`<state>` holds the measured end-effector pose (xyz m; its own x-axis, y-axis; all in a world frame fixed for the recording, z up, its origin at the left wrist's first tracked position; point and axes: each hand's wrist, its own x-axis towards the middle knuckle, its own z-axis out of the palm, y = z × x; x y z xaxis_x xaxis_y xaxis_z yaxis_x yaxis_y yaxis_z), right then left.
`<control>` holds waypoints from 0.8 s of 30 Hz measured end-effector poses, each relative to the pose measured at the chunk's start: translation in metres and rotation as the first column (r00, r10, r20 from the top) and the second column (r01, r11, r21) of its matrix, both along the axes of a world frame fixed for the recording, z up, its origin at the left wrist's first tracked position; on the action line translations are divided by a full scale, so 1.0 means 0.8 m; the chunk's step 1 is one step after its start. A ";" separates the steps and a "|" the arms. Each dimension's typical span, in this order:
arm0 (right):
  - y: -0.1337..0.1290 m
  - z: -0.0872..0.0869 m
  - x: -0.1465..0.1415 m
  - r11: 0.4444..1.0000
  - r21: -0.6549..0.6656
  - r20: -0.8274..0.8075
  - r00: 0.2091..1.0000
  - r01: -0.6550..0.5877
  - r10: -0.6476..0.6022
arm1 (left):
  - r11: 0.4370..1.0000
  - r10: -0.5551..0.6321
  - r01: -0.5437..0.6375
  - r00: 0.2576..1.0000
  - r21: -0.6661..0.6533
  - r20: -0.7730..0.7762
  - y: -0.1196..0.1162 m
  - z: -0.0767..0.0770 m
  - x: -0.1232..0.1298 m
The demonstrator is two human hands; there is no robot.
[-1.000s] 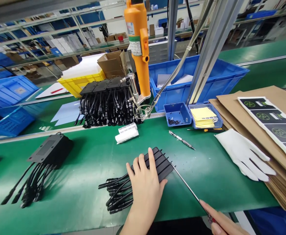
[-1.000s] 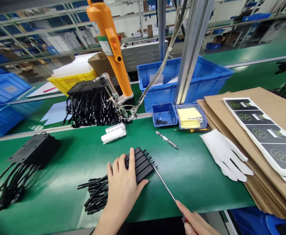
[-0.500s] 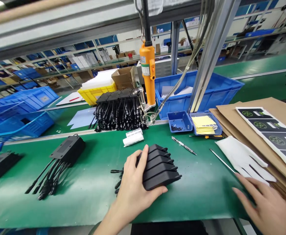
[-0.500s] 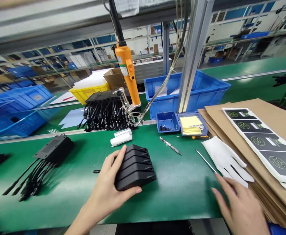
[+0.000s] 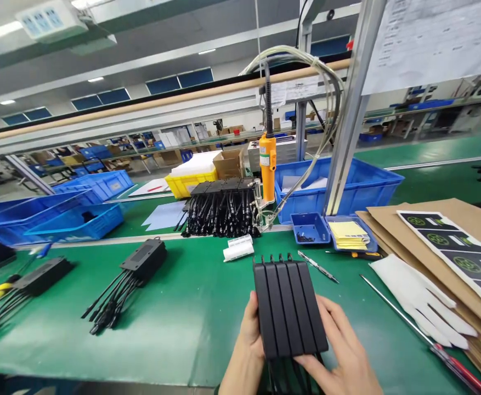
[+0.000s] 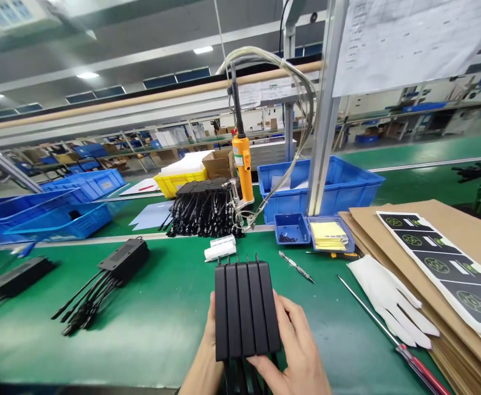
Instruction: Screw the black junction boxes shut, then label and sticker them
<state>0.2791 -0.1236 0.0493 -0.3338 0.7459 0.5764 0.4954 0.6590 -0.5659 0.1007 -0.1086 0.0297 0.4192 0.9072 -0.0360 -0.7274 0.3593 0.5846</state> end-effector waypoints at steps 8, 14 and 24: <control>0.011 0.020 0.012 0.988 -0.107 -0.051 0.993 -0.115 0.110 | 0.994 -0.068 0.086 0.972 -0.068 0.227 -0.010 0.021 0.019; 0.065 0.047 0.010 0.896 -0.364 -0.196 0.961 -0.256 0.195 | 0.928 -0.010 0.163 0.909 -0.333 0.417 -0.021 0.044 0.035; 0.058 0.024 0.004 0.821 -0.551 -0.095 0.988 -0.152 0.120 | 0.793 0.155 0.015 0.962 -0.609 0.225 -0.031 0.038 0.016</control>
